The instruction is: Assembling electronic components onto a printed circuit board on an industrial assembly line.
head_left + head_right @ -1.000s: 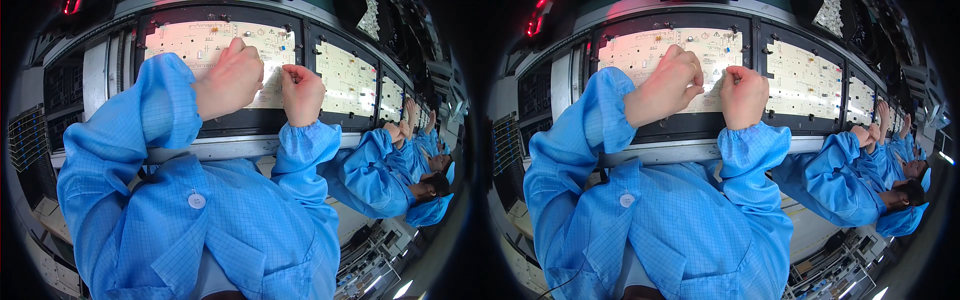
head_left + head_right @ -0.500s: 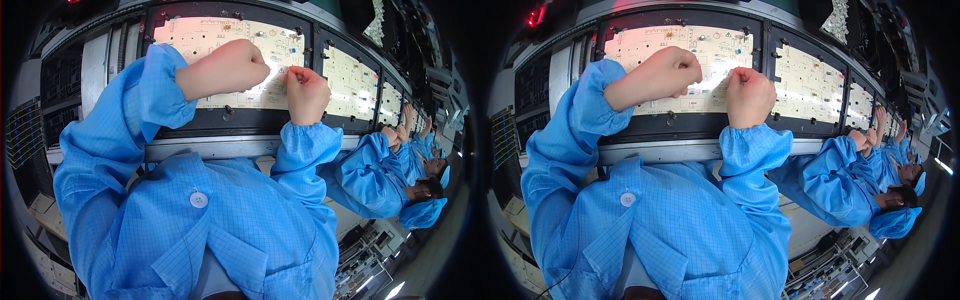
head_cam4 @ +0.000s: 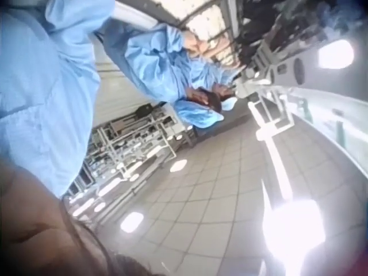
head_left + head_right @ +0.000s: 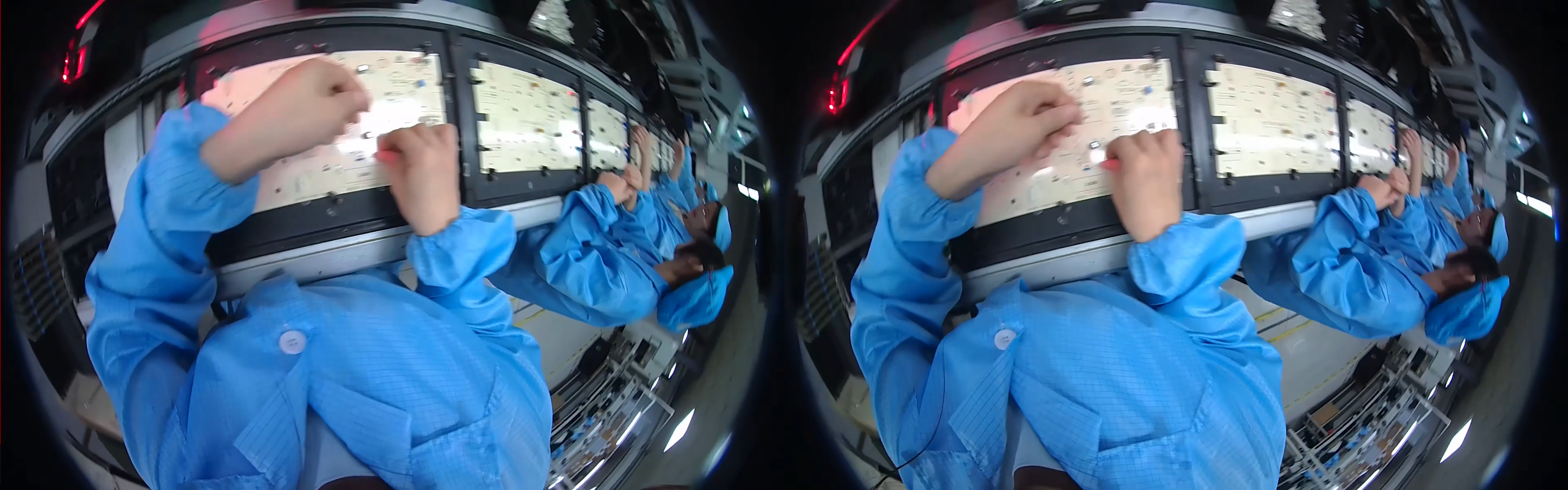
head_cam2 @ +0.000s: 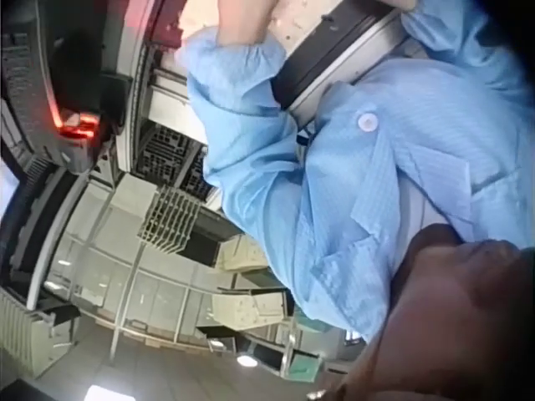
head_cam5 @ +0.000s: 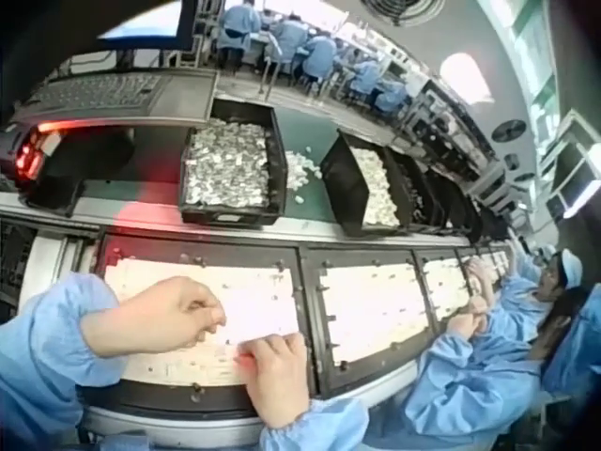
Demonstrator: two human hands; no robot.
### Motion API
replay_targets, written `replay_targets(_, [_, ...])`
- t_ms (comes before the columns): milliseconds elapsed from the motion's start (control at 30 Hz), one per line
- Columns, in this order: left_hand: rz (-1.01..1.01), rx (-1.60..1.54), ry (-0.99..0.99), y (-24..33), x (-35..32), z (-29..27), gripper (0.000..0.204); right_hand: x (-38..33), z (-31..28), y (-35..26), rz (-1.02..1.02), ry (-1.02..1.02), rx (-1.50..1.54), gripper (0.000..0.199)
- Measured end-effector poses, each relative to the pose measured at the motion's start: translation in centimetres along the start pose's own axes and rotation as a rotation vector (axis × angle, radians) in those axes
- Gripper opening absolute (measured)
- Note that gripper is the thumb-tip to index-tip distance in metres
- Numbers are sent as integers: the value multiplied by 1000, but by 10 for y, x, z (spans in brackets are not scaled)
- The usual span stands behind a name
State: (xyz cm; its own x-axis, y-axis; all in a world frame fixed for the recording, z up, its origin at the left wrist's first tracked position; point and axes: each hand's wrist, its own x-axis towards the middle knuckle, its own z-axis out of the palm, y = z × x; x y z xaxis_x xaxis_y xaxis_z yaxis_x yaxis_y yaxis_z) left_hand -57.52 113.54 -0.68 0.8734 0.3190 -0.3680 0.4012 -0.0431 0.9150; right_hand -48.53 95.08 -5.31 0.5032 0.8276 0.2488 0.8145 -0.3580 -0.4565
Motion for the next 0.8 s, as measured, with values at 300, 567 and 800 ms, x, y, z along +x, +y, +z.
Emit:
replay_targets(300, [-340, -501, -181, -2, -18, 23, 41, 8, -20, -29, -85, 223, 255, 22])
replay_targets(567, [-246, -596, -86, 12, 9, -4, 24, -6, -38, -24, -14, 417, 369, 22])
replay_targets(800, [113, -506, 134, 55, 75, -44, 29, -27, -23, -27, -11, 339, 475, 21])
